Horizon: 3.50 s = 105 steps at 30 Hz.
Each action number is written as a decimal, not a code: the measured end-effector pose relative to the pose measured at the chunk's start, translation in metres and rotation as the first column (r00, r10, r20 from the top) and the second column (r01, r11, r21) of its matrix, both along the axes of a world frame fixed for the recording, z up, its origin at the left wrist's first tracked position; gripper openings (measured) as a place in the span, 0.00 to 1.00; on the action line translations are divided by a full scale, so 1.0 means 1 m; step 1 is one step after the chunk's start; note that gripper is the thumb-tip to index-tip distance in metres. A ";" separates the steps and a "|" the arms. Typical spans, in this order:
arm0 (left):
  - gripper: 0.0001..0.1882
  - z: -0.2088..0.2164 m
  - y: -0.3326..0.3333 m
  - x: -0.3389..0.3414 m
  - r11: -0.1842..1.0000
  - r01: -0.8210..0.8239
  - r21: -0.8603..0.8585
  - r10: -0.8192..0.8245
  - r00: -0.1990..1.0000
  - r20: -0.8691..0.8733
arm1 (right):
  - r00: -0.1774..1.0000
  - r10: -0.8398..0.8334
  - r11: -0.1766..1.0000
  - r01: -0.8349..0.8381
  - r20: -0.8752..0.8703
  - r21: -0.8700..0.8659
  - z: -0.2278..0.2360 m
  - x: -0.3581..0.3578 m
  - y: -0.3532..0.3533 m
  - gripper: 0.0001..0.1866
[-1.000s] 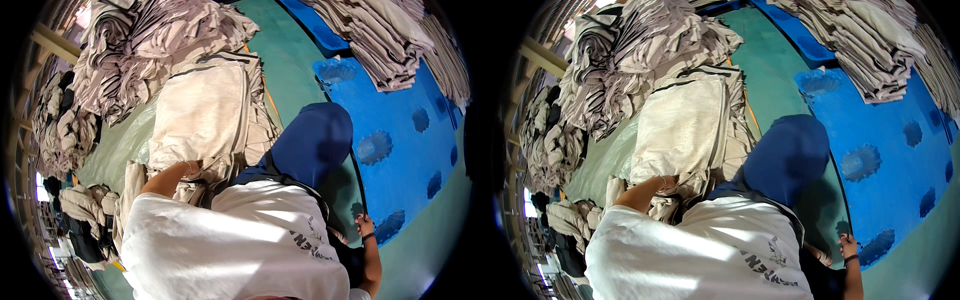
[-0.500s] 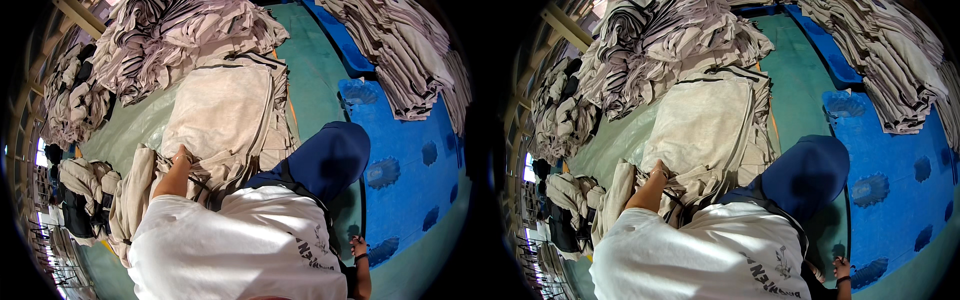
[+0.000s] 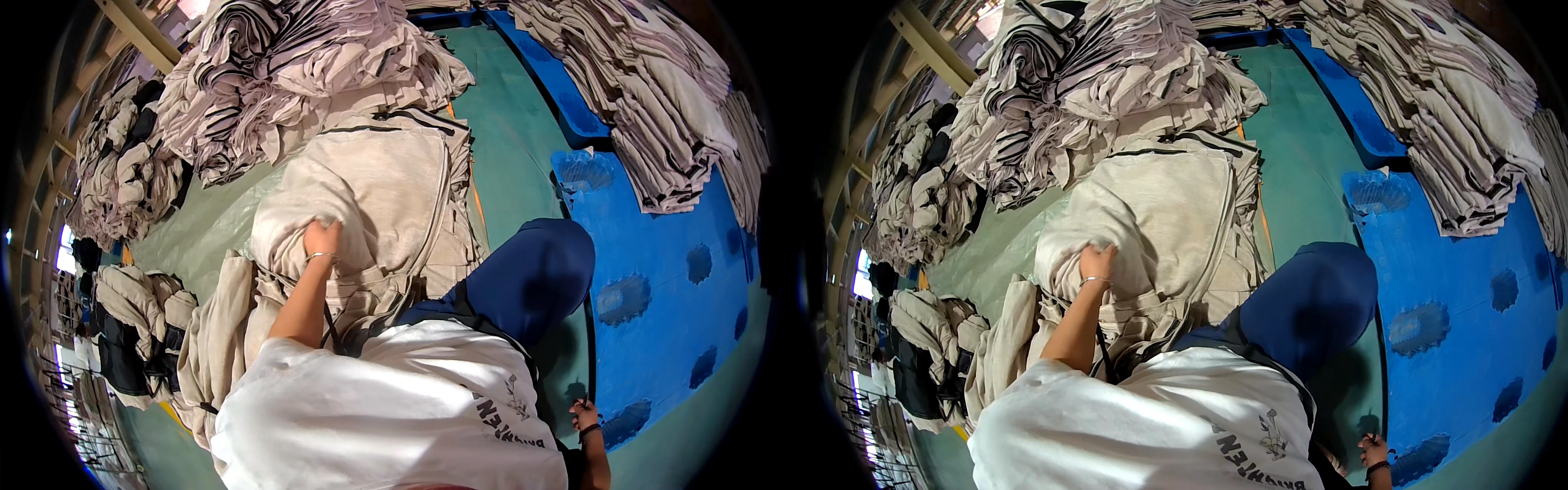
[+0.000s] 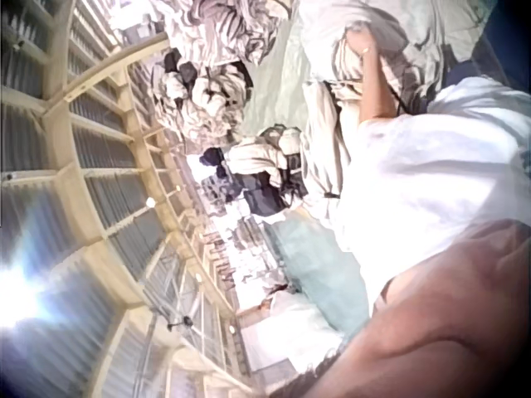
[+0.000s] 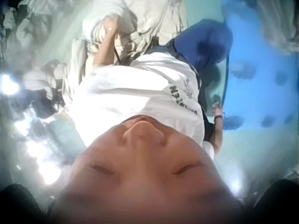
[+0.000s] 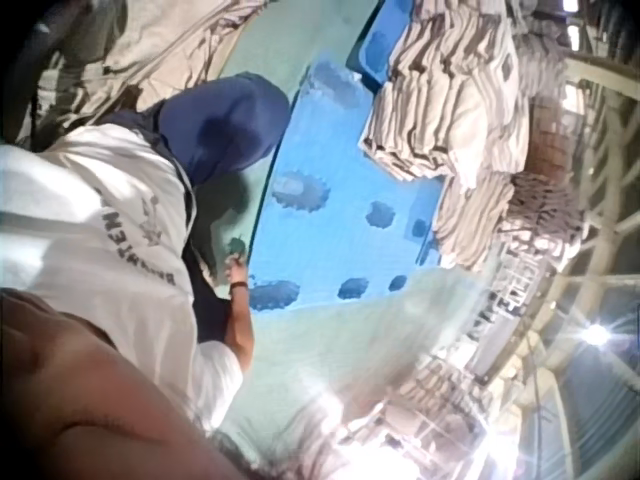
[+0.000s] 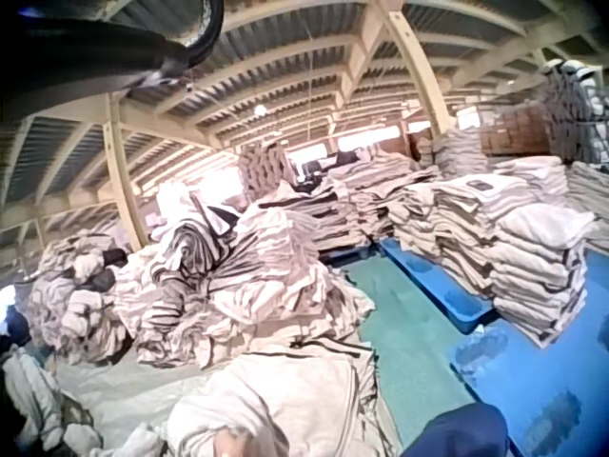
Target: The person folds fabric covers by hand on a pallet, zipping one closed and placing it on a stack.
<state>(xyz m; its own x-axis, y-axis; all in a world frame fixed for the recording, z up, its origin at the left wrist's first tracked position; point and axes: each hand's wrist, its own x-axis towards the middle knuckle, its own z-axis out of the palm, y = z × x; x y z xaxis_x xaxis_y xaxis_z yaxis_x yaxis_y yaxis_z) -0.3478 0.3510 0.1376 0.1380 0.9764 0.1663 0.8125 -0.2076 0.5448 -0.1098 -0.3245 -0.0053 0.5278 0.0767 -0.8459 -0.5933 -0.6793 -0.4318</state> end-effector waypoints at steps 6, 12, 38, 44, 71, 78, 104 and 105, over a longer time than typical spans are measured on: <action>0.11 0.003 -0.002 0.062 0.896 0.435 -0.087 -0.415 0.750 -0.515 | 1.000 0.021 0.999 -0.021 -0.016 -0.031 0.005 0.003 0.008 0.07; 0.11 -0.025 0.015 0.105 0.763 0.482 -0.430 -0.596 0.267 -0.758 | 0.998 0.053 0.999 -0.052 0.016 -0.007 0.002 0.005 0.005 0.08; 0.35 0.007 -0.053 0.032 0.831 0.432 -0.351 -0.419 0.071 -0.905 | 0.994 -0.032 0.998 0.026 0.108 0.061 0.004 -0.007 -0.003 0.10; 0.30 -0.011 -0.041 0.048 0.892 0.225 -0.391 -0.451 0.432 -0.781 | 0.991 -0.025 1.000 0.027 0.132 -0.015 0.026 -0.005 0.006 0.09; 0.15 0.255 0.012 0.258 0.401 0.916 0.022 -0.011 -0.019 1.000 | 0.425 -0.177 0.817 -0.439 0.888 0.373 0.158 0.089 0.224 0.27; 0.19 0.341 -0.109 0.281 -0.355 0.878 0.323 -0.118 -0.384 0.916 | -0.010 -0.257 0.956 -0.152 0.966 0.252 0.206 0.081 0.238 0.50; 0.20 0.322 -0.299 0.454 -0.528 0.849 -0.022 -0.334 -0.184 0.925 | -0.245 0.179 0.904 0.422 0.953 -0.062 0.329 0.082 -0.051 0.10; 0.20 0.323 -0.312 0.475 -0.537 0.844 -0.021 -0.313 -0.176 0.933 | -0.246 0.254 0.817 0.572 0.935 -0.071 0.335 0.093 -0.062 0.10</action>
